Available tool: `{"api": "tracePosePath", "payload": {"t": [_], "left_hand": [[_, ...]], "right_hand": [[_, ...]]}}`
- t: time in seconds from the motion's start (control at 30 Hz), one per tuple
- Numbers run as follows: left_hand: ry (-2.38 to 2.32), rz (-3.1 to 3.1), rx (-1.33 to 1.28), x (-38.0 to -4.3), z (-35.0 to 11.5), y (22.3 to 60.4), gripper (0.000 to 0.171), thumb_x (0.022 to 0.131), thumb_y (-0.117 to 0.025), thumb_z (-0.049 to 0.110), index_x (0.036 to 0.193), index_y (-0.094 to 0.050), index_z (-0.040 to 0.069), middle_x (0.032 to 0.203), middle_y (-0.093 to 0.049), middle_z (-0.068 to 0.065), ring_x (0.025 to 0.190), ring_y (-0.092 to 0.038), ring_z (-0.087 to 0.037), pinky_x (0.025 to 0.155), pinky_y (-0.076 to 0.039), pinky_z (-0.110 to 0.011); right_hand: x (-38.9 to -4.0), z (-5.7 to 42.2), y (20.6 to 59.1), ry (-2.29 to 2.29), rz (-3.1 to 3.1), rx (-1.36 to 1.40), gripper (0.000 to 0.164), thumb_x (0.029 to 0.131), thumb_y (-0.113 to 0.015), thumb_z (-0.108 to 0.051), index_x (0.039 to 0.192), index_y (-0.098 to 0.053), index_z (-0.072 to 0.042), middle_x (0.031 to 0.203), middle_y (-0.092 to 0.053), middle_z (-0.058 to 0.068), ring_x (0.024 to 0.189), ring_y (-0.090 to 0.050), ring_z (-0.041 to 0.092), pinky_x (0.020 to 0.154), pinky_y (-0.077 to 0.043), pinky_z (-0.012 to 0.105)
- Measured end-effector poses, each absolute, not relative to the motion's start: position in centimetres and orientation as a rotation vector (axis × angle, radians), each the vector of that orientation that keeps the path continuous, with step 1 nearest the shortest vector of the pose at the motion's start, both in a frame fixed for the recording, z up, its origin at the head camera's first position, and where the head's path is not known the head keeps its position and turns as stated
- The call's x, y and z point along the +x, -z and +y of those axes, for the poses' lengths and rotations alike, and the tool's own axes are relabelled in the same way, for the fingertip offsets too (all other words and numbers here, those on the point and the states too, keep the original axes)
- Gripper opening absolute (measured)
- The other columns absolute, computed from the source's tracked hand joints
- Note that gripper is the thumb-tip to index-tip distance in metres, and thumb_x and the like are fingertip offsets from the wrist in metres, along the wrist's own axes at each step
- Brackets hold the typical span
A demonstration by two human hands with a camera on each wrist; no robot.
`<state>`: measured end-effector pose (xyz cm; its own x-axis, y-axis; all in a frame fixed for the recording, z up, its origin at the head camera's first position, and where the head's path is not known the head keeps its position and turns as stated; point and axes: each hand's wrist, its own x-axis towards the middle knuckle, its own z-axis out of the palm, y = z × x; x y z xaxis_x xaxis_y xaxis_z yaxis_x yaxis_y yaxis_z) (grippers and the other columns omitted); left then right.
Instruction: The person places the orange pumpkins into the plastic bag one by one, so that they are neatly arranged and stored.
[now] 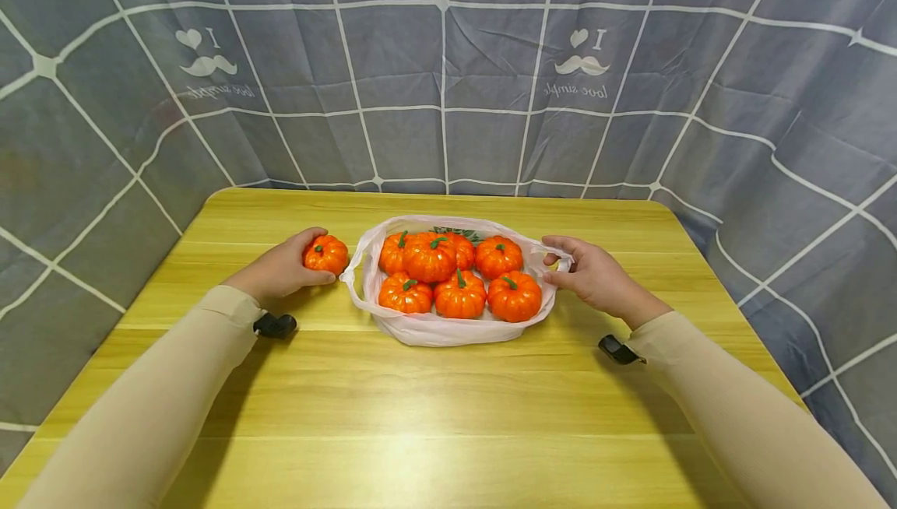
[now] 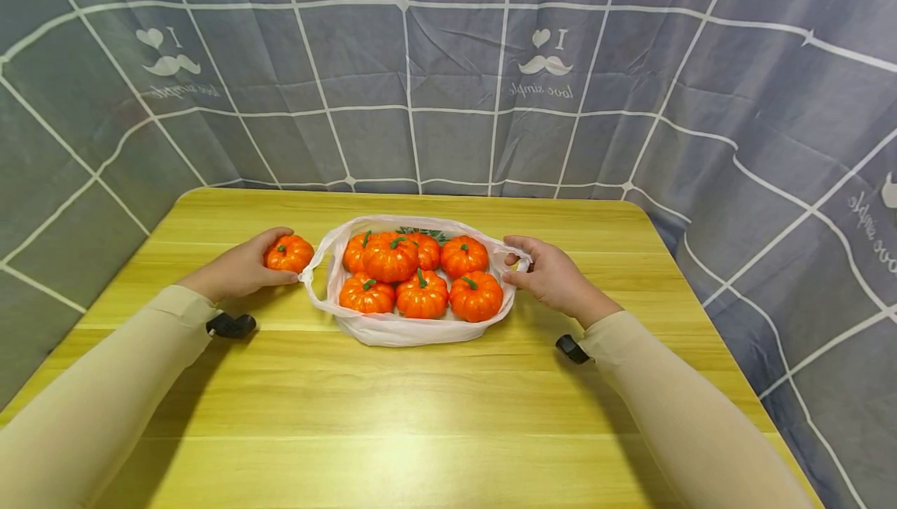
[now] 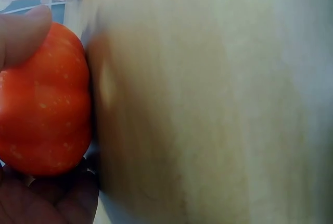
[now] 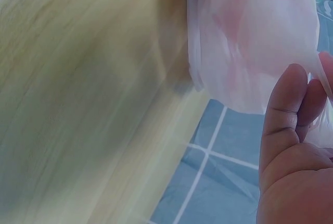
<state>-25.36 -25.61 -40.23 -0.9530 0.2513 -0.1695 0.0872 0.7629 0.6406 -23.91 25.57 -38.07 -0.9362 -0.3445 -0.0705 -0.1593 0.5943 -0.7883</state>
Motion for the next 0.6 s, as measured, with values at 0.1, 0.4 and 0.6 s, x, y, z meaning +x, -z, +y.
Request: {"api": "tracePosePath", "payload": {"t": [0.1, 0.4, 0.6], "left_hand": [[-0.974, 2.709, 0.255, -25.43, -25.66, 40.34, 0.091, 0.095, -0.078, 0.032, 0.163, -0.025, 0.004, 0.152, -0.043, -0.028, 0.131, -0.050, -0.044, 0.117, -0.036, -0.064], [-0.981, 2.705, 0.249, -25.46, -25.65, 40.46, 0.093, 0.094, -0.079, 0.033, 0.164, -0.024, 0.005, 0.153, -0.042, -0.028, 0.132, -0.049, -0.045, 0.118, -0.036, -0.064], [-0.936, 2.729, 0.268, -25.49, -25.81, 40.49, 0.094, 0.094, -0.079, 0.035, 0.164, -0.024, 0.003, 0.154, -0.042, -0.030, 0.134, -0.050, -0.047, 0.118, -0.035, -0.066]], "right_hand": [[-23.92, 25.53, 38.09, 1.250, 2.607, -0.411, 0.065, 0.100, -0.071, -0.012, 0.157, -0.044, -0.002, 0.129, -0.062, 0.020, 0.064, -0.041, 0.016, 0.054, -0.039, 0.024], [-23.90, 25.50, 38.11, 1.239, 2.613, -0.411, 0.065, 0.099, -0.071, -0.012, 0.157, -0.045, -0.002, 0.128, -0.062, 0.019, 0.066, -0.040, 0.017, 0.055, -0.039, 0.025], [-23.88, 25.35, 38.11, 1.239, 2.613, -0.412, 0.065, 0.099, -0.072, -0.012, 0.157, -0.045, -0.002, 0.128, -0.063, 0.020, 0.066, -0.041, 0.017, 0.055, -0.039, 0.025]]}}
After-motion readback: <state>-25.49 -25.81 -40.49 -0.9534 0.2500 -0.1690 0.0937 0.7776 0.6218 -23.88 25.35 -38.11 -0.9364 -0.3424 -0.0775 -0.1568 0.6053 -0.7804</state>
